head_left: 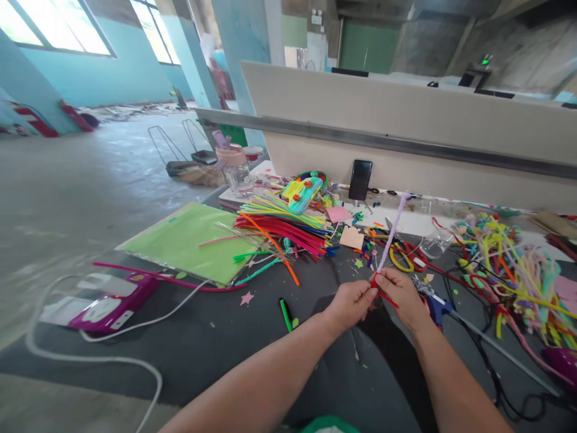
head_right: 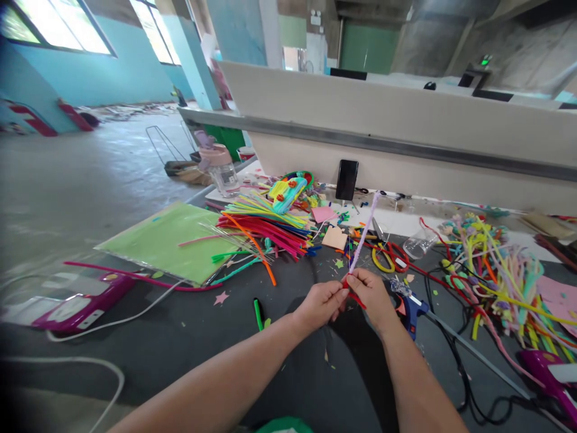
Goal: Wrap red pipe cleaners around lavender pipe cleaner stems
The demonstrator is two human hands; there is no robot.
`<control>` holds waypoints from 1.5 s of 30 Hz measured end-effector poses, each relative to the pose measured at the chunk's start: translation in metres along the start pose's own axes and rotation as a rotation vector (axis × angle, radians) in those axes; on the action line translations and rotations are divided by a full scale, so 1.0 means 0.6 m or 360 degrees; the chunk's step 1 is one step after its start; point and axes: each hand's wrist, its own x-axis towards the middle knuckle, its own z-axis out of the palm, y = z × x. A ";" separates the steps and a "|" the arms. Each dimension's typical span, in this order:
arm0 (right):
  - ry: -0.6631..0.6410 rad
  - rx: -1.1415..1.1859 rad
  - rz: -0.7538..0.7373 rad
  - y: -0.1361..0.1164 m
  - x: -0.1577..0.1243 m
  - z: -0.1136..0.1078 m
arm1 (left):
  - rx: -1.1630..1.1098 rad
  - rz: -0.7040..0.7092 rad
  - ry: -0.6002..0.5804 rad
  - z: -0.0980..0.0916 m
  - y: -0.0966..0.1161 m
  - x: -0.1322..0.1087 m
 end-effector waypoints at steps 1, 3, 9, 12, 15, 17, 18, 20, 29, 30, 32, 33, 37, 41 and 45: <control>0.0000 0.0008 0.0012 0.000 0.000 -0.001 | 0.0040 0.0010 -0.0005 0.000 0.001 0.000; 0.0004 -0.0013 0.0016 0.001 0.002 -0.005 | 0.0128 0.0033 -0.0016 -0.001 0.004 -0.001; -0.0038 -0.0186 0.0000 0.001 0.005 -0.013 | 0.0462 0.0210 0.0044 -0.001 0.007 0.001; 0.0017 -0.0269 -0.0032 0.002 0.004 -0.007 | 0.0678 0.0351 0.0161 0.001 -0.001 0.003; 0.0110 -0.0270 -0.0035 0.004 0.001 -0.001 | 0.0788 0.0417 0.0263 0.004 -0.005 0.004; 0.0125 -0.0230 -0.0051 0.004 0.001 -0.001 | 0.0709 0.0361 0.0271 0.005 -0.004 0.002; 0.0120 -0.0208 -0.0063 0.004 0.001 -0.002 | 0.0624 0.0301 0.0264 0.006 -0.002 0.001; 0.0114 -0.0163 -0.0092 0.002 0.002 -0.006 | 0.0389 0.0140 0.0241 0.006 0.002 0.000; 0.0118 0.0211 -0.0011 -0.014 0.001 -0.008 | -0.0760 -0.0281 -0.0017 -0.001 0.014 0.002; 0.0118 0.0273 0.0000 -0.016 0.000 -0.007 | -0.0857 -0.0294 -0.0043 -0.002 0.016 0.002; 0.0096 0.0376 0.0022 -0.020 -0.002 -0.008 | -0.1029 -0.0334 -0.0117 -0.005 0.020 0.002; 0.0083 0.0409 0.0026 -0.021 -0.002 -0.008 | -0.1091 -0.0356 -0.0156 -0.006 0.022 0.001; 0.0046 0.0426 0.0009 -0.026 -0.004 -0.009 | -0.1194 -0.0408 -0.0244 -0.008 0.027 0.000; -0.0019 0.0387 -0.0040 -0.032 -0.006 -0.008 | -0.1213 -0.0416 -0.0262 -0.007 0.028 -0.001; -0.0036 0.0318 -0.0077 -0.036 -0.007 -0.008 | -0.1214 -0.0419 -0.0282 -0.006 0.026 -0.001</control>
